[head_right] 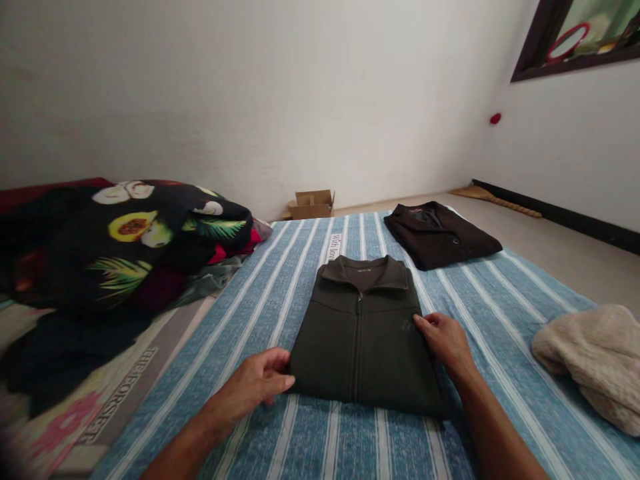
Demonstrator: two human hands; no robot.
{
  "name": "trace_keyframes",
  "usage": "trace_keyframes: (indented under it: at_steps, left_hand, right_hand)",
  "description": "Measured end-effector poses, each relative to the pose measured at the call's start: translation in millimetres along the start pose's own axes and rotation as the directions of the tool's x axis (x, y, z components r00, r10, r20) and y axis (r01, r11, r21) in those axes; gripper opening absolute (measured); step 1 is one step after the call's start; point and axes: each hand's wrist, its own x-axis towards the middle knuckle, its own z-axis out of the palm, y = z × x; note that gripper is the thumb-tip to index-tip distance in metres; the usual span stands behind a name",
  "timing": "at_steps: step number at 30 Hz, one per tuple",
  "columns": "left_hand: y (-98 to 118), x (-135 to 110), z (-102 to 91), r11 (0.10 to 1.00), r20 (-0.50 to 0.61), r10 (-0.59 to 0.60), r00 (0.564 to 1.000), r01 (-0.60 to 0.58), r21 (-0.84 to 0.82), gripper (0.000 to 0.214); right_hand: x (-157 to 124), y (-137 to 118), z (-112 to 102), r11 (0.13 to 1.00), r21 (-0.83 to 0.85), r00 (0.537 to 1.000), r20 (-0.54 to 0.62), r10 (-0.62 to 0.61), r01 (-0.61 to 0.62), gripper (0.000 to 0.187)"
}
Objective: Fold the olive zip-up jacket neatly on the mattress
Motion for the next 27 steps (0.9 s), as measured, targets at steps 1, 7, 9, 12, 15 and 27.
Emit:
trace_keyframes:
  at_steps: [1,7,9,12,15,27]
  left_hand:
    - [-1,1,0.1,0.999,-0.014,0.006,1.000,-0.006,0.042,0.028]
    - [-2,9,2.0,0.995,-0.092,-0.009,0.996,0.018,0.102,0.020]
    - [2,9,3.7,0.999,-0.065,-0.031,0.997,0.032,0.018,0.021]
    - [4,8,5.2,0.998,-0.089,-0.047,0.995,0.043,-0.046,0.021]
    - [1,12,3.8,0.994,-0.090,-0.059,0.994,0.051,-0.092,0.024]
    - [-9,22,1.3,0.979,0.073,-0.082,0.994,0.094,-0.182,0.034]
  right_hand:
    - [-1,1,0,1.000,-0.001,1.000,-0.007,-0.012,0.012,0.041]
    - [-2,2,0,1.000,-0.025,1.000,-0.018,-0.014,0.014,0.040]
    - [-1,3,1,0.999,-0.043,0.999,-0.025,-0.020,0.019,0.039]
    - [0,4,2,0.997,-0.061,0.998,-0.051,-0.047,0.044,0.039]
    - [-1,4,3,0.995,-0.082,0.996,-0.066,-0.059,0.054,0.039]
    - [-3,-1,4,0.984,-0.172,0.993,-0.098,-0.073,0.055,0.037]
